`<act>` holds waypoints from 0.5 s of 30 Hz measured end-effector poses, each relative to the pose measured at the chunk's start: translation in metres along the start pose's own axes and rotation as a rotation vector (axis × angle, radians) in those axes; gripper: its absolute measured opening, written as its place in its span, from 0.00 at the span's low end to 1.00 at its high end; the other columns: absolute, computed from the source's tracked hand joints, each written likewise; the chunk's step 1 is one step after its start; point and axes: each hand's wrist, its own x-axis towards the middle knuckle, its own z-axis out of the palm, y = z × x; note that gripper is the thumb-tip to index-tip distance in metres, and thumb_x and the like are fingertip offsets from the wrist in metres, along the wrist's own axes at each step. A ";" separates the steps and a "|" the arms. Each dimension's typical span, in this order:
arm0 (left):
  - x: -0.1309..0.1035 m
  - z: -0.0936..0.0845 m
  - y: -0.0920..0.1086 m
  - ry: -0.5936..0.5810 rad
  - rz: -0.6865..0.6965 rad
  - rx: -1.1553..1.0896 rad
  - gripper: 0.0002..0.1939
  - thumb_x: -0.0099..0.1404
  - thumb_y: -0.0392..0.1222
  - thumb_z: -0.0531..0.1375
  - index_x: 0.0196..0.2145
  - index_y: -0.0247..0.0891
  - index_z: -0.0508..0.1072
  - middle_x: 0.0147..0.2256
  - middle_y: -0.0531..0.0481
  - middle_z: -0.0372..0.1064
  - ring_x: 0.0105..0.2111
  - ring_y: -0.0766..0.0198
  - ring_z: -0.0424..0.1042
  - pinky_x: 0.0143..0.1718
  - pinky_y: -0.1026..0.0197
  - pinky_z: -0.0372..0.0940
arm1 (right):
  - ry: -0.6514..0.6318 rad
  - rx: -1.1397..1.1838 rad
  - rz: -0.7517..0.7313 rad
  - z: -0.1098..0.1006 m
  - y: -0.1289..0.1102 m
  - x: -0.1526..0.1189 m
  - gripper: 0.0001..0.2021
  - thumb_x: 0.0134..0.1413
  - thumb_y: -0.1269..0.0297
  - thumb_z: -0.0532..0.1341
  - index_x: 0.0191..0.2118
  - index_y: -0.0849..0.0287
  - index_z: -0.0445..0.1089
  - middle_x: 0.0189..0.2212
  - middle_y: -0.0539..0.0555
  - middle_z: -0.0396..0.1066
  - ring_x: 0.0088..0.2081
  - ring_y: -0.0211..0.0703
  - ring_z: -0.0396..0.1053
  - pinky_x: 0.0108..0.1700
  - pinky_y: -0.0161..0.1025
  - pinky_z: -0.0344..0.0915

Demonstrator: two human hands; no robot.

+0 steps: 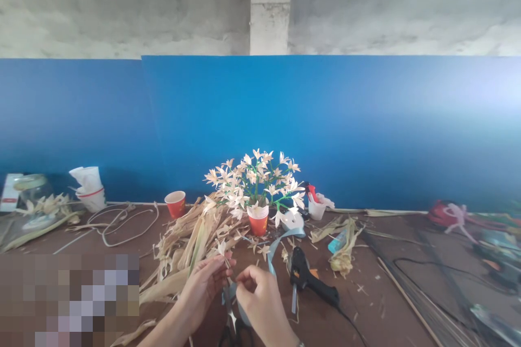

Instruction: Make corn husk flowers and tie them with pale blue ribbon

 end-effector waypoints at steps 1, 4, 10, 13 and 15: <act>0.000 0.000 0.000 0.000 -0.001 0.003 0.14 0.47 0.43 0.67 0.30 0.30 0.77 0.29 0.43 0.76 0.24 0.66 0.71 0.27 0.66 0.65 | -0.001 0.005 -0.001 0.000 0.001 0.000 0.07 0.42 0.69 0.54 0.22 0.59 0.69 0.18 0.49 0.71 0.24 0.40 0.68 0.26 0.31 0.61; 0.000 0.000 0.000 -0.007 -0.008 0.001 0.14 0.46 0.43 0.68 0.29 0.30 0.77 0.28 0.43 0.75 0.24 0.66 0.71 0.27 0.66 0.65 | -0.001 0.009 0.007 0.001 0.001 0.000 0.07 0.42 0.70 0.54 0.23 0.59 0.69 0.18 0.49 0.71 0.24 0.40 0.68 0.26 0.31 0.61; 0.000 -0.002 -0.001 -0.015 -0.008 0.004 0.12 0.50 0.42 0.65 0.32 0.30 0.76 0.30 0.43 0.75 0.25 0.66 0.72 0.28 0.67 0.65 | -0.010 -0.004 0.009 -0.002 -0.004 -0.001 0.07 0.42 0.70 0.53 0.23 0.59 0.69 0.19 0.49 0.71 0.24 0.40 0.68 0.26 0.31 0.61; 0.001 -0.003 -0.002 -0.012 -0.013 0.009 0.12 0.50 0.41 0.65 0.32 0.30 0.76 0.30 0.42 0.76 0.26 0.65 0.72 0.29 0.66 0.65 | -0.009 0.001 0.010 -0.003 -0.006 -0.001 0.07 0.43 0.69 0.54 0.23 0.59 0.69 0.19 0.50 0.72 0.24 0.40 0.68 0.26 0.31 0.61; 0.001 -0.004 -0.003 -0.019 -0.016 0.005 0.13 0.50 0.42 0.66 0.32 0.30 0.76 0.30 0.42 0.76 0.26 0.65 0.72 0.29 0.65 0.66 | 0.002 -0.005 0.011 -0.002 -0.006 -0.001 0.08 0.42 0.69 0.54 0.23 0.59 0.69 0.19 0.50 0.72 0.24 0.40 0.68 0.26 0.31 0.61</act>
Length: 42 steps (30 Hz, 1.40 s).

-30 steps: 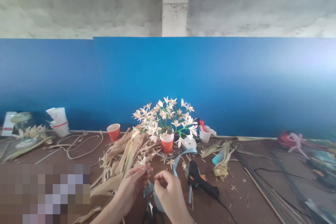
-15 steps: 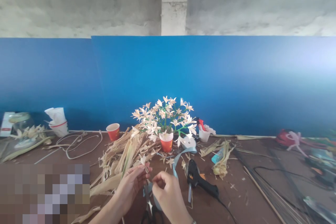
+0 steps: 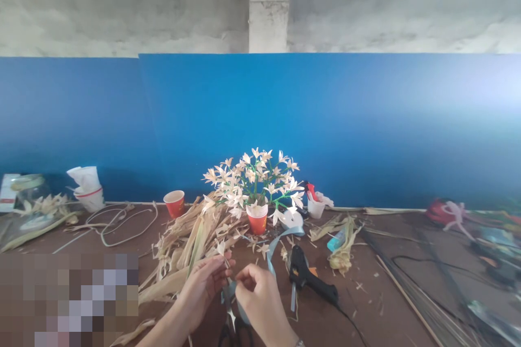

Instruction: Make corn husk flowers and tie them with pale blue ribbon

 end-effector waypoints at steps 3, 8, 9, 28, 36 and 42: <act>0.000 0.000 0.000 0.014 -0.006 -0.002 0.13 0.50 0.42 0.66 0.32 0.30 0.76 0.29 0.42 0.76 0.25 0.66 0.72 0.28 0.66 0.66 | -0.003 -0.011 -0.005 0.001 0.001 0.000 0.07 0.41 0.70 0.54 0.22 0.59 0.69 0.18 0.49 0.72 0.24 0.40 0.68 0.26 0.31 0.61; 0.000 0.003 0.001 0.031 -0.025 -0.001 0.12 0.49 0.41 0.66 0.30 0.30 0.76 0.28 0.43 0.76 0.24 0.66 0.72 0.25 0.68 0.64 | -0.010 -0.009 0.006 0.001 0.001 0.000 0.08 0.41 0.69 0.53 0.22 0.59 0.69 0.19 0.50 0.72 0.24 0.41 0.69 0.27 0.32 0.62; -0.001 0.003 0.001 0.027 -0.026 -0.002 0.12 0.48 0.41 0.67 0.30 0.30 0.76 0.28 0.43 0.75 0.24 0.67 0.71 0.25 0.68 0.64 | -0.011 -0.013 0.009 0.001 0.000 0.001 0.08 0.41 0.69 0.53 0.23 0.60 0.70 0.19 0.50 0.72 0.25 0.41 0.69 0.27 0.32 0.62; -0.003 0.005 -0.005 0.001 -0.011 0.002 0.15 0.45 0.45 0.68 0.29 0.30 0.77 0.25 0.45 0.75 0.24 0.65 0.70 0.27 0.66 0.63 | -0.021 0.056 0.082 0.005 0.001 0.000 0.08 0.43 0.68 0.53 0.23 0.60 0.68 0.20 0.50 0.70 0.26 0.41 0.67 0.28 0.32 0.61; -0.002 0.005 -0.013 0.039 0.012 -0.050 0.15 0.42 0.44 0.70 0.27 0.32 0.77 0.24 0.46 0.75 0.23 0.65 0.70 0.27 0.65 0.63 | -0.048 0.202 0.132 0.013 0.005 0.001 0.06 0.43 0.69 0.53 0.23 0.60 0.67 0.18 0.49 0.68 0.24 0.40 0.66 0.28 0.33 0.61; -0.005 0.007 -0.013 0.036 0.003 -0.074 0.14 0.42 0.43 0.70 0.26 0.32 0.77 0.24 0.47 0.75 0.24 0.65 0.70 0.28 0.66 0.62 | -0.034 0.233 0.148 0.017 0.008 0.000 0.05 0.43 0.69 0.54 0.23 0.60 0.67 0.20 0.49 0.69 0.24 0.40 0.66 0.27 0.33 0.61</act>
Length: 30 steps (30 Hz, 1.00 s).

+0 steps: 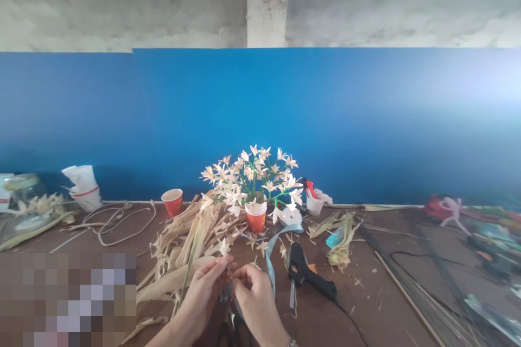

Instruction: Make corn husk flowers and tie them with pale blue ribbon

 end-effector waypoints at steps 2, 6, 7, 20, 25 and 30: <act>0.000 0.000 -0.001 -0.014 -0.004 0.005 0.13 0.43 0.43 0.69 0.27 0.32 0.77 0.23 0.48 0.74 0.23 0.66 0.70 0.26 0.66 0.61 | 0.006 0.000 0.004 0.000 0.001 0.000 0.05 0.43 0.69 0.55 0.22 0.60 0.66 0.19 0.50 0.69 0.24 0.39 0.66 0.27 0.33 0.61; 0.000 0.001 -0.003 -0.047 -0.005 0.018 0.11 0.44 0.41 0.69 0.25 0.32 0.77 0.23 0.48 0.74 0.23 0.66 0.69 0.25 0.66 0.61 | 0.013 0.028 0.013 0.000 0.003 0.002 0.05 0.44 0.67 0.55 0.22 0.60 0.66 0.19 0.49 0.68 0.23 0.39 0.65 0.26 0.33 0.60; -0.001 0.002 -0.003 -0.047 -0.003 0.014 0.11 0.44 0.41 0.69 0.25 0.32 0.77 0.24 0.48 0.74 0.24 0.66 0.69 0.26 0.66 0.62 | 0.012 0.037 0.016 -0.001 0.003 0.002 0.06 0.44 0.67 0.55 0.23 0.60 0.66 0.19 0.49 0.68 0.23 0.39 0.64 0.26 0.33 0.60; -0.002 0.004 0.002 -0.163 -0.068 -0.139 0.07 0.47 0.38 0.68 0.24 0.33 0.75 0.26 0.47 0.74 0.26 0.65 0.70 0.31 0.64 0.62 | -0.018 0.142 0.108 -0.002 0.001 0.003 0.07 0.43 0.61 0.59 0.25 0.60 0.67 0.17 0.49 0.69 0.20 0.38 0.64 0.23 0.33 0.59; -0.002 0.003 0.003 -0.179 -0.042 -0.089 0.09 0.46 0.40 0.68 0.24 0.33 0.75 0.24 0.49 0.72 0.22 0.67 0.67 0.27 0.65 0.60 | -0.048 0.181 0.089 -0.001 0.004 0.004 0.09 0.44 0.58 0.61 0.25 0.60 0.66 0.17 0.48 0.69 0.20 0.37 0.65 0.23 0.32 0.58; -0.001 0.001 0.003 -0.217 0.012 -0.029 0.08 0.49 0.40 0.66 0.23 0.33 0.72 0.22 0.51 0.68 0.22 0.68 0.64 0.26 0.66 0.57 | -0.115 0.307 0.130 -0.003 0.004 0.004 0.10 0.42 0.58 0.63 0.25 0.60 0.67 0.17 0.47 0.68 0.20 0.35 0.63 0.24 0.32 0.58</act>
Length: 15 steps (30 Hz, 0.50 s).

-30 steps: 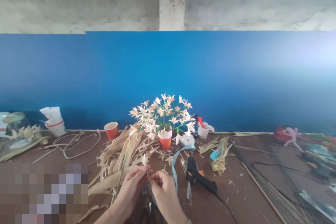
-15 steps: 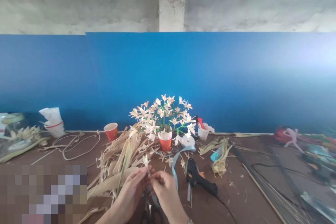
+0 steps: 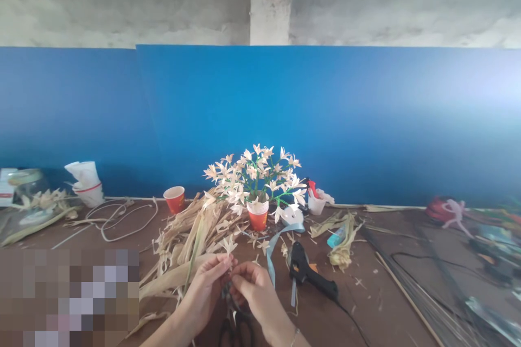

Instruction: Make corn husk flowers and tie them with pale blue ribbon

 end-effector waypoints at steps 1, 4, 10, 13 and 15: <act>0.000 0.000 0.000 -0.016 -0.002 0.007 0.07 0.51 0.40 0.65 0.24 0.34 0.72 0.22 0.52 0.67 0.22 0.69 0.64 0.25 0.66 0.57 | -0.005 0.023 0.013 0.000 -0.001 -0.001 0.09 0.41 0.59 0.63 0.25 0.60 0.67 0.17 0.47 0.68 0.21 0.35 0.63 0.25 0.32 0.58; -0.003 0.000 0.002 -0.044 -0.012 0.020 0.06 0.53 0.40 0.63 0.25 0.34 0.71 0.23 0.53 0.66 0.21 0.69 0.63 0.25 0.66 0.57 | -0.003 0.057 0.033 0.000 -0.002 -0.004 0.08 0.42 0.61 0.62 0.25 0.60 0.67 0.17 0.46 0.67 0.21 0.34 0.62 0.25 0.32 0.57; -0.006 0.003 0.007 -0.039 0.001 0.006 0.08 0.54 0.42 0.63 0.23 0.34 0.71 0.21 0.54 0.64 0.21 0.69 0.63 0.24 0.65 0.58 | -0.047 0.135 0.055 0.001 -0.005 -0.005 0.08 0.41 0.62 0.63 0.25 0.61 0.67 0.16 0.45 0.65 0.19 0.33 0.60 0.24 0.32 0.55; -0.006 0.004 0.008 -0.014 -0.001 -0.006 0.09 0.54 0.41 0.63 0.22 0.33 0.71 0.22 0.53 0.65 0.22 0.69 0.63 0.25 0.66 0.58 | -0.034 0.123 0.073 0.000 -0.009 -0.007 0.06 0.41 0.63 0.62 0.26 0.61 0.67 0.17 0.45 0.66 0.20 0.33 0.60 0.25 0.32 0.55; -0.006 0.005 0.007 -0.001 -0.018 -0.020 0.09 0.54 0.41 0.63 0.22 0.33 0.71 0.23 0.53 0.66 0.23 0.69 0.64 0.26 0.66 0.58 | -0.022 0.117 0.087 0.000 -0.011 -0.008 0.06 0.41 0.64 0.62 0.27 0.60 0.68 0.18 0.46 0.67 0.21 0.33 0.61 0.26 0.32 0.56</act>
